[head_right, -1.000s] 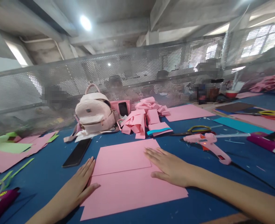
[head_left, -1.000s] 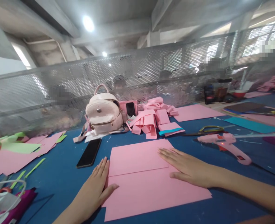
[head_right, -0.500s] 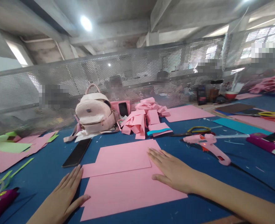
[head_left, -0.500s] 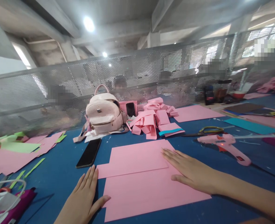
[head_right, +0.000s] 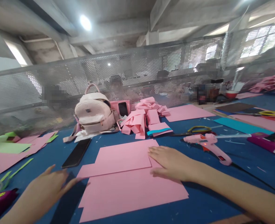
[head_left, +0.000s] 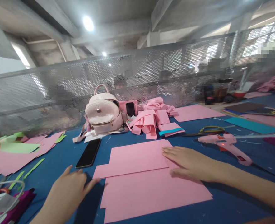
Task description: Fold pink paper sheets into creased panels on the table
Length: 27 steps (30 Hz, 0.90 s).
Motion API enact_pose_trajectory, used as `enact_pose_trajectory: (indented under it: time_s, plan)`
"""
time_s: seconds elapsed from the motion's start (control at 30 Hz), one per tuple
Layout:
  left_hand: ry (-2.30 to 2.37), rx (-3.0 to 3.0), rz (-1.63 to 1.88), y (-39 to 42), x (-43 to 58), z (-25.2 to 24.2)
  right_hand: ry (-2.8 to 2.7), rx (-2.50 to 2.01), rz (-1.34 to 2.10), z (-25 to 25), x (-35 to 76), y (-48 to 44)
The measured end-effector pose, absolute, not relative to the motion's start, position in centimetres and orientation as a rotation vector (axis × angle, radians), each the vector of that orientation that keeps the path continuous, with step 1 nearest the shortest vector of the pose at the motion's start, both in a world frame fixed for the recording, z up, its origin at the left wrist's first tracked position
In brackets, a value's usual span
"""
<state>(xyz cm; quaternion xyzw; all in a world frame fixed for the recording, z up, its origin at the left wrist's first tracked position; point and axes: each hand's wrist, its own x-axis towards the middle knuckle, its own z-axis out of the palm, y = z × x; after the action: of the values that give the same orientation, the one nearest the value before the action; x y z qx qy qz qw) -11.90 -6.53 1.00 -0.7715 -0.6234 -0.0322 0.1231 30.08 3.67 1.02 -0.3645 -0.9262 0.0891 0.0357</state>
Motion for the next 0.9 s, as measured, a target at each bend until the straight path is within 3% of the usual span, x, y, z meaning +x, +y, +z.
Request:
enact_pose_trajectory:
  time_s: [0.17, 0.63, 0.9]
  plan:
    - [-1.807, -2.373, -0.102, -3.3, -7.5, 4.3, -2.852, -0.9, 0.212, 2.5, 26.7, 4.6]
    - [-1.508, -2.652, -0.195, 1.0, -5.4, 1.1, -2.84, -0.854, 0.048, 1.4, 25.1, 7.1]
    - [-1.814, -2.619, -0.369, 2.7, -5.4, 1.1, -2.736, -1.077, -0.053, 3.4, 26.1, 8.1]
